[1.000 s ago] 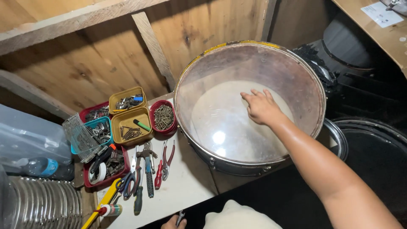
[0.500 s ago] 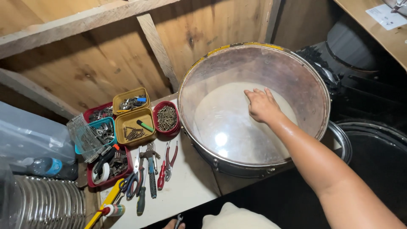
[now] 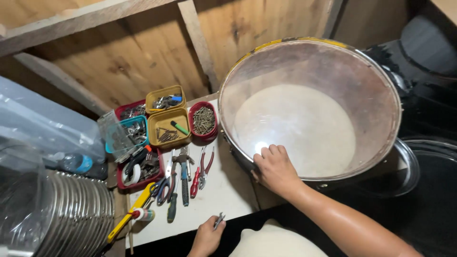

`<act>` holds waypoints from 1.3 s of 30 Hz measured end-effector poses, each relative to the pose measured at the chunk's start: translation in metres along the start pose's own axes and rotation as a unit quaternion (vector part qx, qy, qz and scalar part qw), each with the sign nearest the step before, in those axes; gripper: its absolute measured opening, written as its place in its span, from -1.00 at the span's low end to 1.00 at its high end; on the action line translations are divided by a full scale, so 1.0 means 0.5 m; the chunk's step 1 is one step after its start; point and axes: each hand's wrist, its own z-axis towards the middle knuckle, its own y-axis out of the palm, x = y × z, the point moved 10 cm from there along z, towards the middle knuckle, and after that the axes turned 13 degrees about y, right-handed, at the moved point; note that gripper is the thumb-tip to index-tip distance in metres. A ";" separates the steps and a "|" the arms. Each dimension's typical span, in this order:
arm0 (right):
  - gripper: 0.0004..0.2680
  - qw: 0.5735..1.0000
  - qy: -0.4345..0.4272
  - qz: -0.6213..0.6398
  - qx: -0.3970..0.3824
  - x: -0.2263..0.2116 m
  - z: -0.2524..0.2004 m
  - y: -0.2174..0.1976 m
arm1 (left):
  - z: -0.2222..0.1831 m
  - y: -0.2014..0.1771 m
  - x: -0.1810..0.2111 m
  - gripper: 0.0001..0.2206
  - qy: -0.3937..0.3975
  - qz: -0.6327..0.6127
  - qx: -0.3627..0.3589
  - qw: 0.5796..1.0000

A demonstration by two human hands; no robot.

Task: Adjusting the tension bolts on a drum rim using a wrench to tune or secure the drumhead.

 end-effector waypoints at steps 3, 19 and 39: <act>-0.79 0.999 -0.032 0.001 -0.035 -0.008 0.001 0.007 | 0.001 -0.011 0.027 -0.72 0.012 -0.006 0.007 1.000; -0.81 0.956 -0.224 0.183 -0.051 0.136 -0.095 -0.134 | 0.042 -0.010 0.083 -0.68 0.043 -0.039 -0.004 0.998; -0.80 0.978 0.175 0.113 -0.027 0.232 -0.041 0.004 | 0.098 0.013 0.451 -0.75 0.117 -0.426 0.006 0.897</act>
